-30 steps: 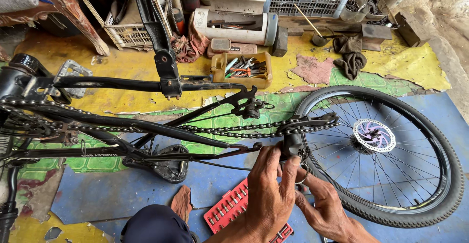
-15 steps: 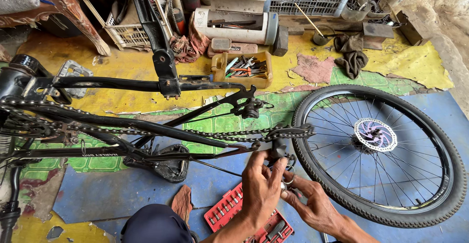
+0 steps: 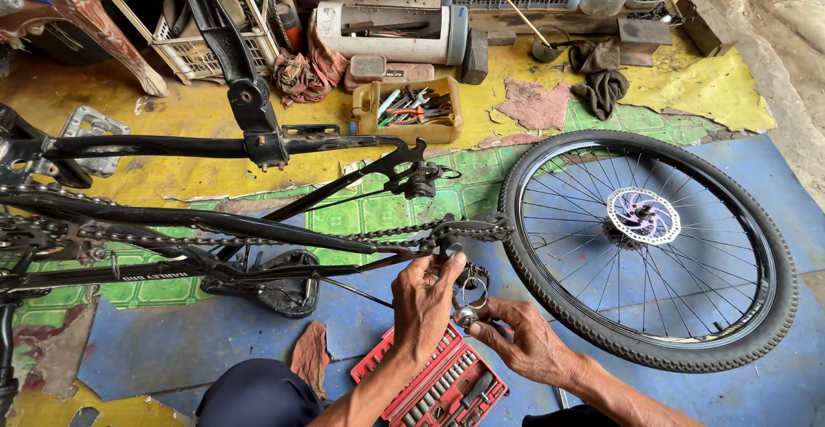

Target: The person works on a bicycle turned upside down on the floor. They hold the rear wheel, manipulate the chain and derailleur, pick a socket from a red socket case, use a ratchet on the derailleur area, then reposition the wheel and work the chain by hand.

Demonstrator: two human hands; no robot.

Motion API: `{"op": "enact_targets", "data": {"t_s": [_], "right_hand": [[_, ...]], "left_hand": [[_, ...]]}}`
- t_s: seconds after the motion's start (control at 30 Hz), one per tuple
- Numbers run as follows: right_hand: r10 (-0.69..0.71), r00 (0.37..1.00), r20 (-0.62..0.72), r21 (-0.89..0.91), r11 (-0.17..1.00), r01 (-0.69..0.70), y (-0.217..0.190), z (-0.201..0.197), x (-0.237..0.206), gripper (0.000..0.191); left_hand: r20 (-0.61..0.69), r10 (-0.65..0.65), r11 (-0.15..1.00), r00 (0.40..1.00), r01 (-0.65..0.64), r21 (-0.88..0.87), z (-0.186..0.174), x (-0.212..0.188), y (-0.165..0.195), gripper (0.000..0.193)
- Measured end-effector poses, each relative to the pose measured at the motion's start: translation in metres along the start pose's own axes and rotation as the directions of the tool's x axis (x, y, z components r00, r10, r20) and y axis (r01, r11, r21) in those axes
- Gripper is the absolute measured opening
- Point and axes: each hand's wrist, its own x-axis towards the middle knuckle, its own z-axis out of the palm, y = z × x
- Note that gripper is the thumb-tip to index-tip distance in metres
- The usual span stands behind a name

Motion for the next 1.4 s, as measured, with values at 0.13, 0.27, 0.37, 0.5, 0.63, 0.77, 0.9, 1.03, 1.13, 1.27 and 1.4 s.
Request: {"op": "enact_targets", "data": {"t_s": [0.13,0.27,0.37,0.5,0.63,0.77,0.9,1.03,1.13,1.27,1.4], "right_hand": [[-0.04,0.999,0.0,0.03,0.999,0.04,0.0,0.001,-0.002,0.029],[-0.125,0.991,-0.036,0.073,0.989,0.127,0.001,0.004,-0.004,0.029],[-0.099,0.994,-0.047,0.03,0.995,0.1,0.003,0.005,-0.005,0.028],[-0.035,0.998,-0.046,-0.002,0.999,0.035,0.0,0.005,-0.004,0.028],[-0.2,0.979,-0.029,0.009,0.98,0.201,-0.015,0.002,-0.005,0.025],[-0.24,0.942,0.236,0.103,0.97,0.221,-0.021,-0.009,-0.008,0.025],[-0.195,0.933,0.302,-0.072,0.971,0.226,0.019,-0.014,0.001,0.02],[0.139,0.982,0.128,-0.238,0.966,-0.106,0.094,0.002,-0.003,0.023],[0.251,0.966,0.066,-0.27,0.936,-0.225,0.147,0.019,-0.011,0.022],[0.197,0.98,0.02,-0.374,0.911,-0.176,0.181,0.049,-0.043,0.026],[0.332,0.942,0.043,-0.223,0.922,-0.315,0.186,0.075,-0.073,0.02]], "left_hand": [[0.012,-0.014,1.0,1.0,0.014,-0.001,0.0,0.0,0.001,0.038],[0.019,-0.019,1.0,1.0,0.019,-0.021,-0.001,-0.001,0.003,0.038],[0.016,0.002,0.999,1.0,-0.001,-0.039,-0.002,-0.002,0.004,0.038],[0.029,0.001,0.997,1.0,0.001,-0.075,-0.003,-0.002,0.004,0.036],[-0.004,0.141,0.987,0.99,-0.141,-0.073,-0.005,-0.002,0.005,0.035],[0.031,-0.073,0.994,0.997,0.075,-0.082,-0.007,0.001,0.005,0.04],[0.026,-0.045,0.995,0.999,0.048,-0.089,-0.005,0.001,0.001,0.043],[0.012,-0.017,0.993,1.0,0.018,-0.118,-0.004,-0.002,-0.004,0.039],[0.022,0.001,0.992,1.0,0.001,-0.13,-0.004,-0.003,-0.006,0.039],[0.042,-0.031,0.998,0.999,0.033,-0.056,-0.006,-0.003,-0.004,0.046],[0.038,-0.019,0.998,0.999,0.021,-0.063,-0.008,-0.004,0.002,0.045]]}}
